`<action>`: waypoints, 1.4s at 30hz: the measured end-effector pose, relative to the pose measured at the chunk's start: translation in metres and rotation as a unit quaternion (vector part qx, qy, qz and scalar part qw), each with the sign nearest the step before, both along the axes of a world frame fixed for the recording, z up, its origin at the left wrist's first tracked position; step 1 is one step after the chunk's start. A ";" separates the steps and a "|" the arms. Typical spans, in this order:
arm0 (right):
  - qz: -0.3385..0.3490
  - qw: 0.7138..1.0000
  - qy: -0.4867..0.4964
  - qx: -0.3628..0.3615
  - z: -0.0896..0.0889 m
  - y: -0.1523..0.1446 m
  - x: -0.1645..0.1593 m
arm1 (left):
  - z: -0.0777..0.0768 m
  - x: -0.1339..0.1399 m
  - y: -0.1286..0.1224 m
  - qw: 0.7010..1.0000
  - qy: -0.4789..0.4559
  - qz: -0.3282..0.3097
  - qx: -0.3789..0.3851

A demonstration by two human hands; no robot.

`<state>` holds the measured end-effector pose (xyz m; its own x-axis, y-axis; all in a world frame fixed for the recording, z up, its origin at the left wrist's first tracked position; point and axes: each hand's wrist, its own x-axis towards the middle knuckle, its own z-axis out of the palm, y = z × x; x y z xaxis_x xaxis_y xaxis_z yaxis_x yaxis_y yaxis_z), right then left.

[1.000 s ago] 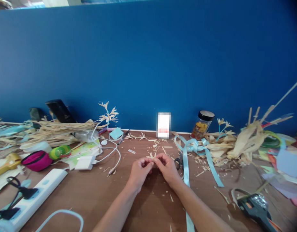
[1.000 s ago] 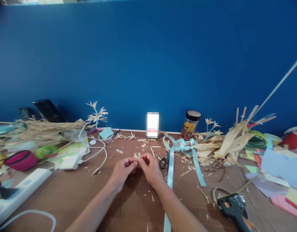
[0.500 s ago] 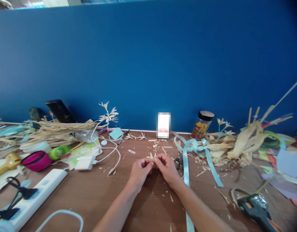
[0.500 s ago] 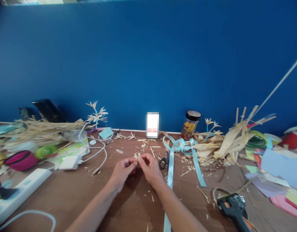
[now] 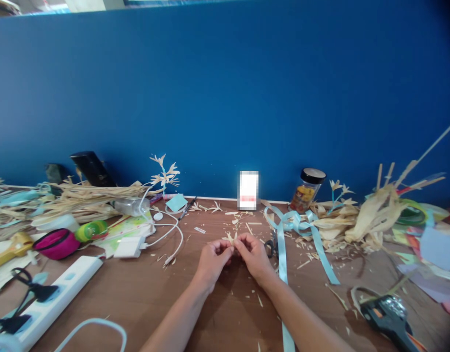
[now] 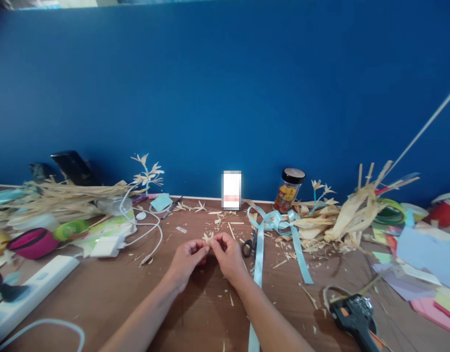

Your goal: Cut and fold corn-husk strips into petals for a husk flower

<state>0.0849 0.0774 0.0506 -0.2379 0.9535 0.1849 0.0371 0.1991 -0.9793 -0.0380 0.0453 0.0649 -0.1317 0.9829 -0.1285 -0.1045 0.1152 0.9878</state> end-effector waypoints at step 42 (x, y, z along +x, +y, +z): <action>0.000 0.999 0.036 -0.030 0.002 -0.001 -0.001 | -0.007 0.002 0.001 0.998 -0.003 0.056 0.030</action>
